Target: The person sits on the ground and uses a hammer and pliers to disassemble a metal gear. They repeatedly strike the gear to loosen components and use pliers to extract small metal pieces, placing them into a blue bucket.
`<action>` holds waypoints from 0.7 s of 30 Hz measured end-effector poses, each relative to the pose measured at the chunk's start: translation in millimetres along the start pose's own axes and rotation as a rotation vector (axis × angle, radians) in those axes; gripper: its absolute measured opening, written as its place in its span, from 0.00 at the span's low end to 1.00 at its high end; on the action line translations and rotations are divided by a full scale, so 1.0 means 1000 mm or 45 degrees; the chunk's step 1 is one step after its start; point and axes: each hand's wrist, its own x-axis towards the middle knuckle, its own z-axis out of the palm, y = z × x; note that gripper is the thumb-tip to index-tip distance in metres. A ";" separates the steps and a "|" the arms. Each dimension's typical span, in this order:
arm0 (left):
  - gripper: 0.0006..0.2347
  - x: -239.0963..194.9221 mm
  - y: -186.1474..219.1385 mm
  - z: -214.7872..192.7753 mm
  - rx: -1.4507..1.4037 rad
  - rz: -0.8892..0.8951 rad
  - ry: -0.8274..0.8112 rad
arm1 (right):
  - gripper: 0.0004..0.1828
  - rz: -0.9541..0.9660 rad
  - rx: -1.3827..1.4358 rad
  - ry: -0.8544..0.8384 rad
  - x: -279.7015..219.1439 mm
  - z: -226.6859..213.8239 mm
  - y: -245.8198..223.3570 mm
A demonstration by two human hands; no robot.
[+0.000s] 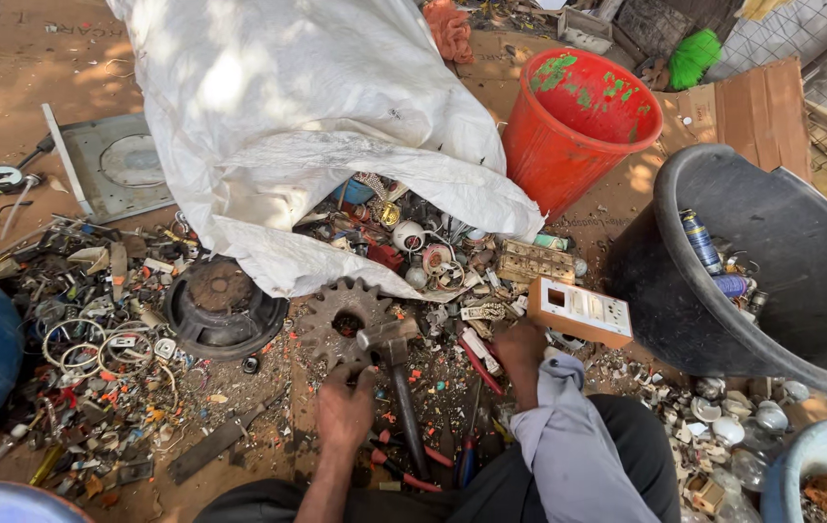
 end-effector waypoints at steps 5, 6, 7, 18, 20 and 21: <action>0.12 -0.003 0.007 -0.002 -0.082 0.011 -0.120 | 0.45 0.199 -0.282 0.000 -0.013 0.014 -0.004; 0.12 -0.003 0.007 0.000 -0.089 -0.016 -0.140 | 0.45 0.182 -0.300 -0.018 -0.019 0.017 -0.012; 0.12 -0.002 0.007 0.001 -0.118 0.036 -0.112 | 0.45 0.113 -0.278 -0.072 -0.027 0.019 -0.018; 0.13 0.006 -0.011 0.012 -0.035 0.118 -0.098 | 0.36 -0.416 -0.199 -0.024 -0.028 0.024 -0.037; 0.14 0.012 -0.017 0.012 0.037 -0.001 -0.100 | 0.32 -0.567 -0.272 0.073 0.005 0.016 -0.026; 0.14 0.015 -0.020 0.011 0.069 -0.065 -0.095 | 0.31 -0.669 -0.313 0.116 0.019 0.011 -0.022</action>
